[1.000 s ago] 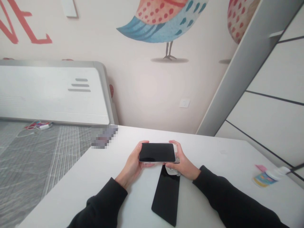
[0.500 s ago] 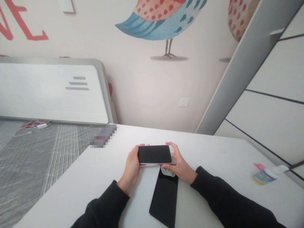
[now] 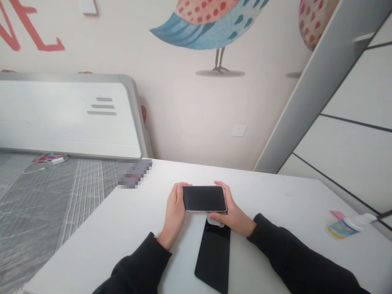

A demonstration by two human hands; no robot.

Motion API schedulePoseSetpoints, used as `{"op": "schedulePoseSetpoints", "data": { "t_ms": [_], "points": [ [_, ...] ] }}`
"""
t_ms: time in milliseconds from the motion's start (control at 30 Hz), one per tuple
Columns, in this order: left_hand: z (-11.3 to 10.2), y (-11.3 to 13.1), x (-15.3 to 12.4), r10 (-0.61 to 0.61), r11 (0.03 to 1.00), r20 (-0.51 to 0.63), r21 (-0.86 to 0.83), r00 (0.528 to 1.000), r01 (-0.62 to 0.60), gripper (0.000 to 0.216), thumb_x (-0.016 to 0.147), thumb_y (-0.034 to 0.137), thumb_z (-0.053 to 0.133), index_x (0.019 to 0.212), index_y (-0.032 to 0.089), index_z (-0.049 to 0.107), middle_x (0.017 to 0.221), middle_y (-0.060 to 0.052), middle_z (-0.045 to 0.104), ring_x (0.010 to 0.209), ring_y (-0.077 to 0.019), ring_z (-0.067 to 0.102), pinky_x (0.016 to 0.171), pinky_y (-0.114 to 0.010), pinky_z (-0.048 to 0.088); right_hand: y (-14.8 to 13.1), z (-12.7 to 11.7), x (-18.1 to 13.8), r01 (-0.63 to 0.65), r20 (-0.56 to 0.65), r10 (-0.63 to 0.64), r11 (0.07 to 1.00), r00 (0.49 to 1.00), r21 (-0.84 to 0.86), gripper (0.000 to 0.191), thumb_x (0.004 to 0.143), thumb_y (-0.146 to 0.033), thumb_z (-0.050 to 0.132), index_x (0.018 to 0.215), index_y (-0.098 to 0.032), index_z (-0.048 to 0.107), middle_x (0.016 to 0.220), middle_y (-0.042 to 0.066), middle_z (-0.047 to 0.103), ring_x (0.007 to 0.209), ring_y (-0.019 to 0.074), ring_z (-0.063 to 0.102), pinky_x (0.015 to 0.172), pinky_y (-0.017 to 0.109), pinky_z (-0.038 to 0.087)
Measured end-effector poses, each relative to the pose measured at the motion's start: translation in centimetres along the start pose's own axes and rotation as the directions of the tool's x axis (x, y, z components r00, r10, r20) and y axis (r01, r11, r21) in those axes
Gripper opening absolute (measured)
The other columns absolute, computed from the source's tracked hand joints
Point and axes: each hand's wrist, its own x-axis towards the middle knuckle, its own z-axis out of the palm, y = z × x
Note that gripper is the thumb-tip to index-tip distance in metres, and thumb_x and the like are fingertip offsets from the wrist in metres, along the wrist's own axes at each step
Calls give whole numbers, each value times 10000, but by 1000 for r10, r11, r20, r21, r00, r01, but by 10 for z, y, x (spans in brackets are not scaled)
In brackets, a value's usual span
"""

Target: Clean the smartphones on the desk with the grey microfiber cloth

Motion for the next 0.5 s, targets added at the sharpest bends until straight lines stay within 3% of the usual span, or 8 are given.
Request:
{"op": "schedulePoseSetpoints", "data": {
  "t_ms": [133,233,367,500],
  "points": [
    [-1,0,2,-117,988,54,-91,992,121,226,977,391,578,1119,235,660,1079,-55,711,1052,-259,645,903,-344,519,-5,-5,2,4,-21,-2,996,1000,88,892,776,-501,842,1483,-289,343,1321,110,612,1232,287,600,1125,468,412],
    [-1,1,2,-239,946,186,-179,953,272,332,993,387,531,1268,213,597,1186,-92,713,1034,-265,683,785,-348,575,-3,-9,5,4,-103,13,987,995,162,801,786,-499,835,1452,-302,434,1371,99,626,1276,285,595,1131,450,427],
    [-6,6,4,-327,877,442,-188,835,442,320,965,357,594,1137,103,686,1125,-174,758,948,-259,738,810,-349,591,5,-12,10,-31,-195,81,968,977,250,578,805,-569,796,1250,-247,613,1131,102,746,1020,276,725,925,407,576],
    [-14,11,6,-388,848,600,-64,700,525,376,856,409,791,1004,66,748,964,-189,795,814,-219,761,755,-281,579,14,-15,15,-30,-280,110,961,954,275,500,771,-653,787,1004,-225,674,873,54,756,749,212,729,728,325,601]
  ]
}}
